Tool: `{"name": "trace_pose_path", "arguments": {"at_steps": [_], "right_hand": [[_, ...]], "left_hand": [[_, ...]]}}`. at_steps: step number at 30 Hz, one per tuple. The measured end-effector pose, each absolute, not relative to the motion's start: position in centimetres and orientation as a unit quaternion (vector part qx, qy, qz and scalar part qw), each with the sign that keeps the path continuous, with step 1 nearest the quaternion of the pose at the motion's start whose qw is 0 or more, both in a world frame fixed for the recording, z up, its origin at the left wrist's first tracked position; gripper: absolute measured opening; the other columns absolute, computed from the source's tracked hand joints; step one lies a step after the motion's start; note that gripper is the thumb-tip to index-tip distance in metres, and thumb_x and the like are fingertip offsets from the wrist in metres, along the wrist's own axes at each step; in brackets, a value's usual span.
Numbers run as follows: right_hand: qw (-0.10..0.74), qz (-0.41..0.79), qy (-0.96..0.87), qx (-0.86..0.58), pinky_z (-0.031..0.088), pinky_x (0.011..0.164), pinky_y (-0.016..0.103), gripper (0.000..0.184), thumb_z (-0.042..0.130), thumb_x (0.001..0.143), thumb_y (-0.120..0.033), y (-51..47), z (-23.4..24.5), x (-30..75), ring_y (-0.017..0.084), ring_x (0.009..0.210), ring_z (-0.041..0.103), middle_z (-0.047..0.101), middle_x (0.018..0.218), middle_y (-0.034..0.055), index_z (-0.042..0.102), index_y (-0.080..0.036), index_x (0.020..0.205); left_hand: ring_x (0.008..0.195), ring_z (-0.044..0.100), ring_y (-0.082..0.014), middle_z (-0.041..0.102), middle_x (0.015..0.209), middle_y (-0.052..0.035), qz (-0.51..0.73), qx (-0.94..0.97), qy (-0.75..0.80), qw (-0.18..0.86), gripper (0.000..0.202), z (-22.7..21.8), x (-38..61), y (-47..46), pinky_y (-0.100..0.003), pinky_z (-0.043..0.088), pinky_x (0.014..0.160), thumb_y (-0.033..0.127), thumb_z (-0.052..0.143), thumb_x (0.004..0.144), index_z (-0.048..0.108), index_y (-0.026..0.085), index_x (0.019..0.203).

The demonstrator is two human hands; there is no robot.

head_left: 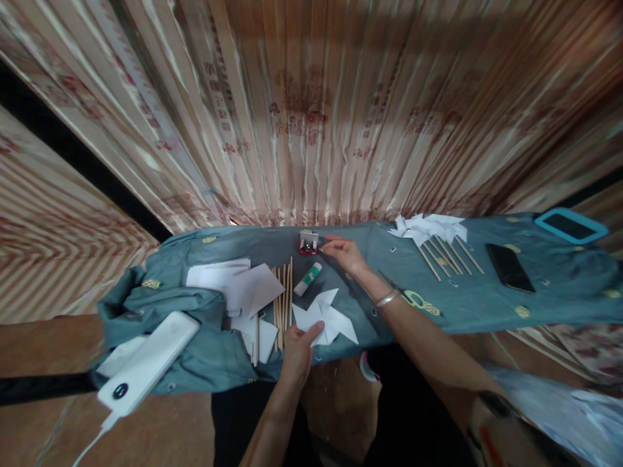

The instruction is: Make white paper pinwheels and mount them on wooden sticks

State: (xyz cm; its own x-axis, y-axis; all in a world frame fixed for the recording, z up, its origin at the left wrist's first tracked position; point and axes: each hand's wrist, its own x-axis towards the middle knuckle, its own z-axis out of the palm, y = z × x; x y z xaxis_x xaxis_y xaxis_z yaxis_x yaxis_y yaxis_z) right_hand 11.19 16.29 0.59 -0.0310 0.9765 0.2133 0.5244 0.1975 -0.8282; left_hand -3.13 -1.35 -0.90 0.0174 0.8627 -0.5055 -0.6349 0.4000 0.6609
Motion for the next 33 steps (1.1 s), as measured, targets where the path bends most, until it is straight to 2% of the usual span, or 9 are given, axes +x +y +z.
{"name": "trace_pose_path", "arguments": {"at_steps": [5,8,12,15,18,22,28,33], "right_hand": [[0.418,0.299,-0.632,-0.581,0.053,0.081,0.033,0.013,0.061,0.076,-0.026,10.0,-0.8,15.2,0.021,0.093,0.069,0.075,0.100,0.0066,0.071,-0.019,0.070],[0.392,0.248,-0.646,-0.606,0.047,0.095,0.039,0.008,0.061,0.073,-0.019,6.4,-1.2,17.2,0.024,0.105,0.065,0.070,0.113,0.0095,0.067,-0.019,0.069],[0.195,0.054,-0.791,-0.578,0.046,0.099,0.041,0.020,0.050,0.080,-0.010,3.4,-1.1,18.0,0.029,0.113,0.060,0.063,0.123,0.0208,0.068,-0.012,0.088],[0.143,0.011,-0.823,-0.550,0.048,0.097,0.041,0.024,0.046,0.083,-0.009,2.7,-1.2,18.0,0.029,0.111,0.061,0.063,0.123,0.0224,0.068,-0.009,0.094],[0.199,0.038,-0.799,-0.567,0.047,0.098,0.040,0.022,0.049,0.087,-0.020,2.7,-1.7,18.4,0.028,0.110,0.061,0.066,0.119,0.0172,0.070,-0.014,0.091],[0.299,0.161,-0.708,-0.620,0.048,0.096,0.038,0.021,0.056,0.085,-0.030,3.5,-2.8,19.4,0.025,0.105,0.065,0.069,0.110,0.0116,0.072,-0.020,0.076],[0.320,0.214,-0.671,-0.634,0.052,0.085,0.034,0.009,0.066,0.074,-0.028,4.2,-3.6,19.7,0.023,0.102,0.065,0.069,0.109,0.0081,0.072,-0.022,0.071],[0.317,0.249,-0.660,-0.634,0.048,0.093,0.041,0.007,0.065,0.072,-0.022,3.6,-3.3,19.5,0.026,0.108,0.062,0.067,0.113,0.0103,0.071,-0.021,0.067]], "left_hand": [[0.063,0.070,-0.0231,0.073,0.065,-0.0081,0.536,0.134,0.464,0.693,0.039,-0.9,-3.0,-1.1,-0.033,0.056,0.067,0.027,0.087,0.043,0.071,0.009,0.073],[0.061,0.069,-0.0201,0.073,0.067,-0.0075,0.544,0.127,0.467,0.685,0.037,-0.6,-2.9,-1.0,-0.030,0.055,0.067,0.026,0.086,0.042,0.070,0.009,0.070],[0.059,0.067,-0.0156,0.073,0.067,-0.0053,0.558,0.123,0.472,0.672,0.035,-0.2,-2.6,-1.0,-0.026,0.053,0.067,0.023,0.085,0.041,0.070,0.010,0.069],[0.058,0.066,-0.0138,0.072,0.066,-0.0043,0.567,0.120,0.471,0.664,0.035,-0.2,-2.4,-1.0,-0.025,0.052,0.066,0.022,0.085,0.041,0.070,0.010,0.070],[0.059,0.066,-0.0133,0.073,0.067,-0.0044,0.574,0.113,0.472,0.659,0.038,-0.4,-2.3,-1.0,-0.025,0.052,0.067,0.020,0.086,0.039,0.071,0.010,0.072],[0.057,0.066,-0.0144,0.073,0.066,-0.0053,0.572,0.119,0.484,0.651,0.039,-0.5,-2.1,-0.9,-0.025,0.052,0.063,0.020,0.087,0.035,0.071,0.010,0.069],[0.056,0.066,-0.0153,0.073,0.065,-0.0054,0.574,0.141,0.497,0.635,0.039,-0.5,-1.8,-0.9,-0.026,0.052,0.062,0.022,0.088,0.035,0.071,0.011,0.068],[0.058,0.066,-0.0169,0.074,0.067,-0.0066,0.566,0.174,0.505,0.628,0.041,-0.5,-1.5,-1.1,-0.029,0.053,0.065,0.027,0.088,0.039,0.073,0.010,0.072]]}}
